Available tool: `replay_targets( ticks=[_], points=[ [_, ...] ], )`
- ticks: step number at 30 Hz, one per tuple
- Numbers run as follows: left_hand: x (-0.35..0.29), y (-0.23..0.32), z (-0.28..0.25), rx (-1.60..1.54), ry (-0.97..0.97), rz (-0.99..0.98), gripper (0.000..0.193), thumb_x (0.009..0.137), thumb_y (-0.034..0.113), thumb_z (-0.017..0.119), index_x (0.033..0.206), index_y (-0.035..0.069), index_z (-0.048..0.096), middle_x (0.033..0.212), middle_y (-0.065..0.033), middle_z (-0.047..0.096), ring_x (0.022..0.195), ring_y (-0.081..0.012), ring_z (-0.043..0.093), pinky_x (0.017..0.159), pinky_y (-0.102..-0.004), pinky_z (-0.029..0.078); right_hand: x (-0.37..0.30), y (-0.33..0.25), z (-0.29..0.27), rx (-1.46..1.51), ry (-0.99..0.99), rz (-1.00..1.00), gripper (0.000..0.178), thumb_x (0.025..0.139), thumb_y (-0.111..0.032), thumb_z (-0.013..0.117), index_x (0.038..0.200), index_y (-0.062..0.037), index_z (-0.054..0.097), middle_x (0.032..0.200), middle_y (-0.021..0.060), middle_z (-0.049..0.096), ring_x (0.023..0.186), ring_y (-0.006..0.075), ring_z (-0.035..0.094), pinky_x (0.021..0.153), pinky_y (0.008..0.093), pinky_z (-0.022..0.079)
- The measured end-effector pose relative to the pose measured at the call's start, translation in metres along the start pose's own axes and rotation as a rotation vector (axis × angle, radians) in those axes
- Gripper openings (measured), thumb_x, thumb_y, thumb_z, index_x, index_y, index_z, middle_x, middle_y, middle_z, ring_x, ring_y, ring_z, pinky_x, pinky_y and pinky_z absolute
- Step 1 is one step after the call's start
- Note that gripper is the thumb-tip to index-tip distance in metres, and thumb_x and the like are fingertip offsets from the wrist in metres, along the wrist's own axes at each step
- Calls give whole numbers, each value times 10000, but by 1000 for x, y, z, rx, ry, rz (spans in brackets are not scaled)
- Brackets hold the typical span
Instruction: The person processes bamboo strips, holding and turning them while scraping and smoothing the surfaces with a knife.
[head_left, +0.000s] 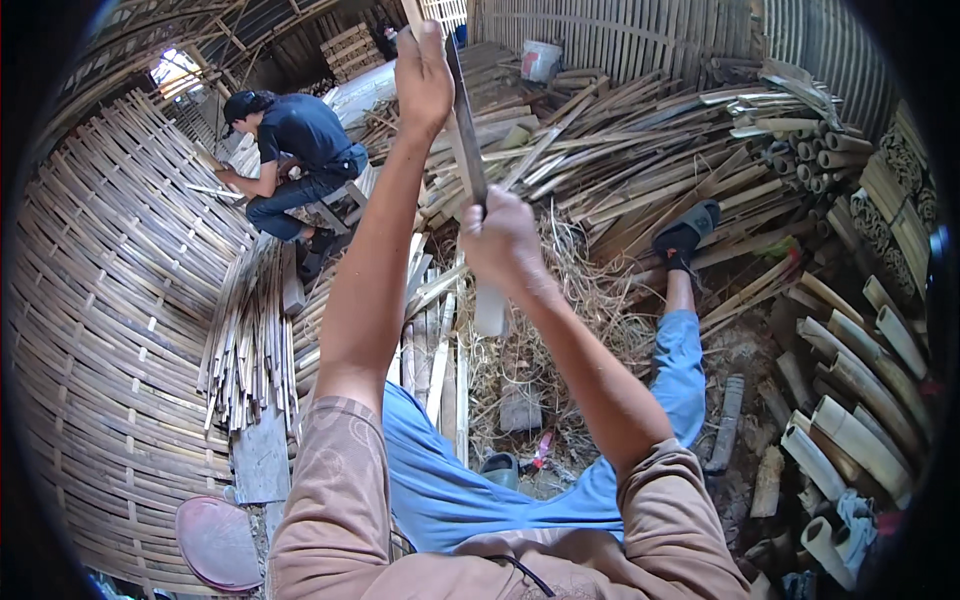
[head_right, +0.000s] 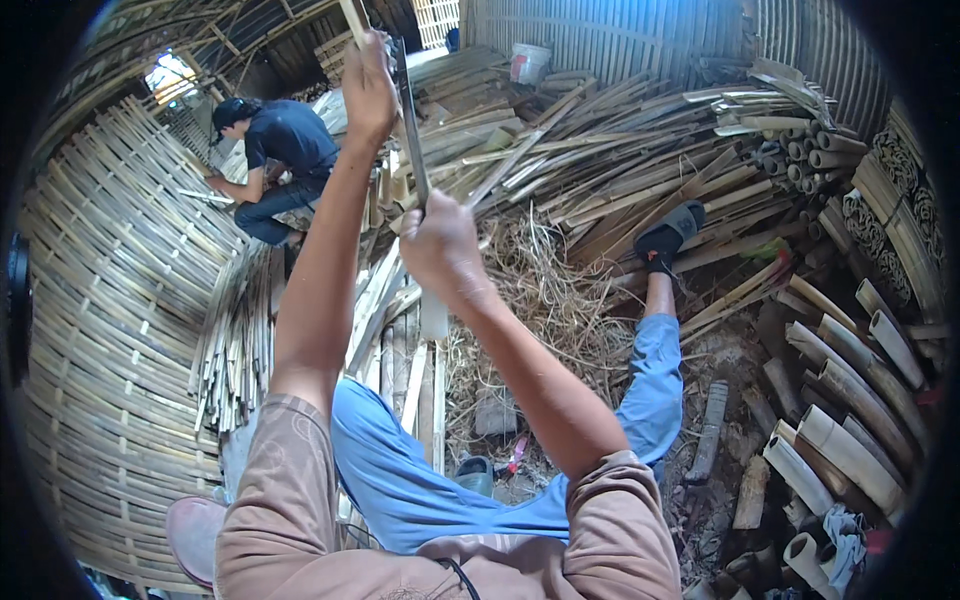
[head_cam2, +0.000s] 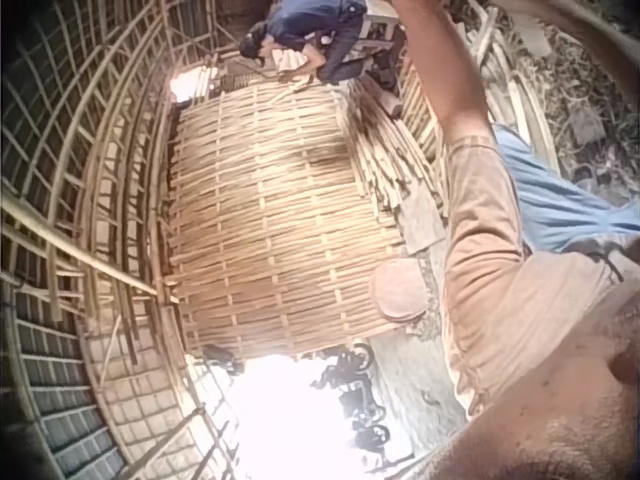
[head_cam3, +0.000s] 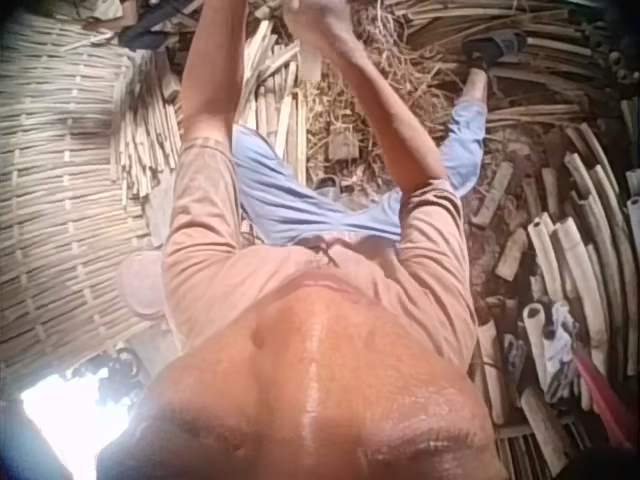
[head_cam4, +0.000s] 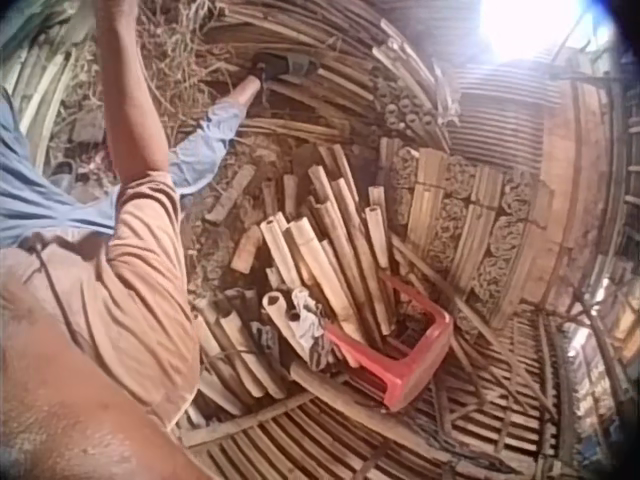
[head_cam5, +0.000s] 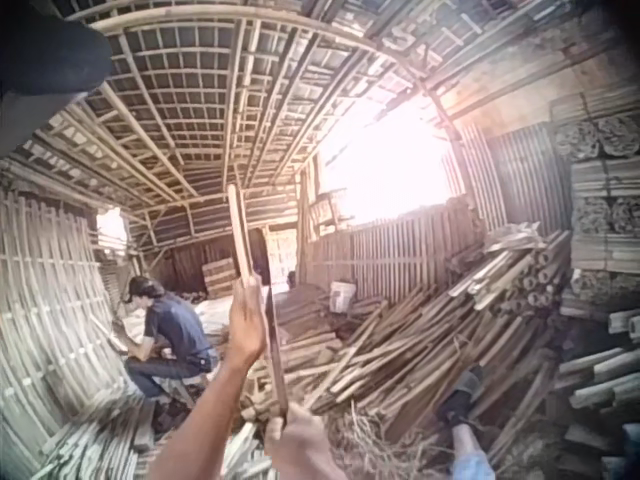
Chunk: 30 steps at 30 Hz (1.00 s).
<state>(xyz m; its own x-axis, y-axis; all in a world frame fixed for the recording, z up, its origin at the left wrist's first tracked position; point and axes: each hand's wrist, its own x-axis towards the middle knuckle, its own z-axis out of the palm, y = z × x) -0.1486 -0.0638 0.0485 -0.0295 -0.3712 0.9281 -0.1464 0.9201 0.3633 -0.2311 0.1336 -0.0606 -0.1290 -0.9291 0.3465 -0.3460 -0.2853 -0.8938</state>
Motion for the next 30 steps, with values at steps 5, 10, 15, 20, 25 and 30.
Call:
replay_targets(
  ticks=[5, 10, 15, 20, 25, 30],
  points=[
    [-9, -1, -11, -5, 53, 13, 360, 1095, 413, 441, 964, 84, 505, 728, 30, 443, 632, -59, 429, 567, -243, 375, -17, 112, 22, -77, -323, 490, 290, 955, -147, 513, 1010, 94, 665, 827, 214, 704, 713, 249, 712, 677, 451, 594],
    [-11, 15, -35, -413, 75, -203, 315, 1051, 386, 543, 1000, 75, 522, 765, 4, 501, 645, -96, 478, 611, -270, 410, -63, 169, 29, -153, -398, 553, 275, 942, -119, 506, 1004, 85, 680, 740, 148, 690, 562, 215, 655, 607, 422, 576],
    [-9, 18, -79, -232, 71, -241, 410, 900, 344, 768, 1089, 45, 562, 914, -25, 584, 799, -125, 570, 729, -280, 478, -113, 250, 18, -404, -550, 626, 346, 889, -163, 562, 1047, 120, 685, 905, 287, 717, 800, 341, 743, 761, 465, 586],
    [-18, 31, -100, -455, 56, -282, 200, 955, 71, 676, 1119, -18, 605, 1016, -160, 701, 773, -213, 692, 766, -331, 593, -228, 389, 15, -392, -478, 732, 366, 869, -202, 602, 1012, 119, 703, 884, 263, 711, 833, 338, 719, 786, 436, 556],
    [-22, 27, -191, -351, 120, -402, 201, 961, 66, 666, 1102, -29, 558, 878, -124, 664, 757, -211, 648, 736, -345, 561, -276, 359, 17, -46, -296, 723, 282, 885, -224, 645, 956, 34, 732, 767, 131, 709, 689, 217, 659, 677, 405, 522],
    [-65, 61, -226, -210, 96, -474, 167, 1044, 174, 508, 1107, 23, 541, 945, -89, 633, 860, -202, 615, 801, -374, 540, -253, 368, 41, -158, -142, 644, 277, 857, -235, 585, 854, 14, 707, 746, 236, 698, 750, 403, 714, 750, 492, 542]
  ],
)
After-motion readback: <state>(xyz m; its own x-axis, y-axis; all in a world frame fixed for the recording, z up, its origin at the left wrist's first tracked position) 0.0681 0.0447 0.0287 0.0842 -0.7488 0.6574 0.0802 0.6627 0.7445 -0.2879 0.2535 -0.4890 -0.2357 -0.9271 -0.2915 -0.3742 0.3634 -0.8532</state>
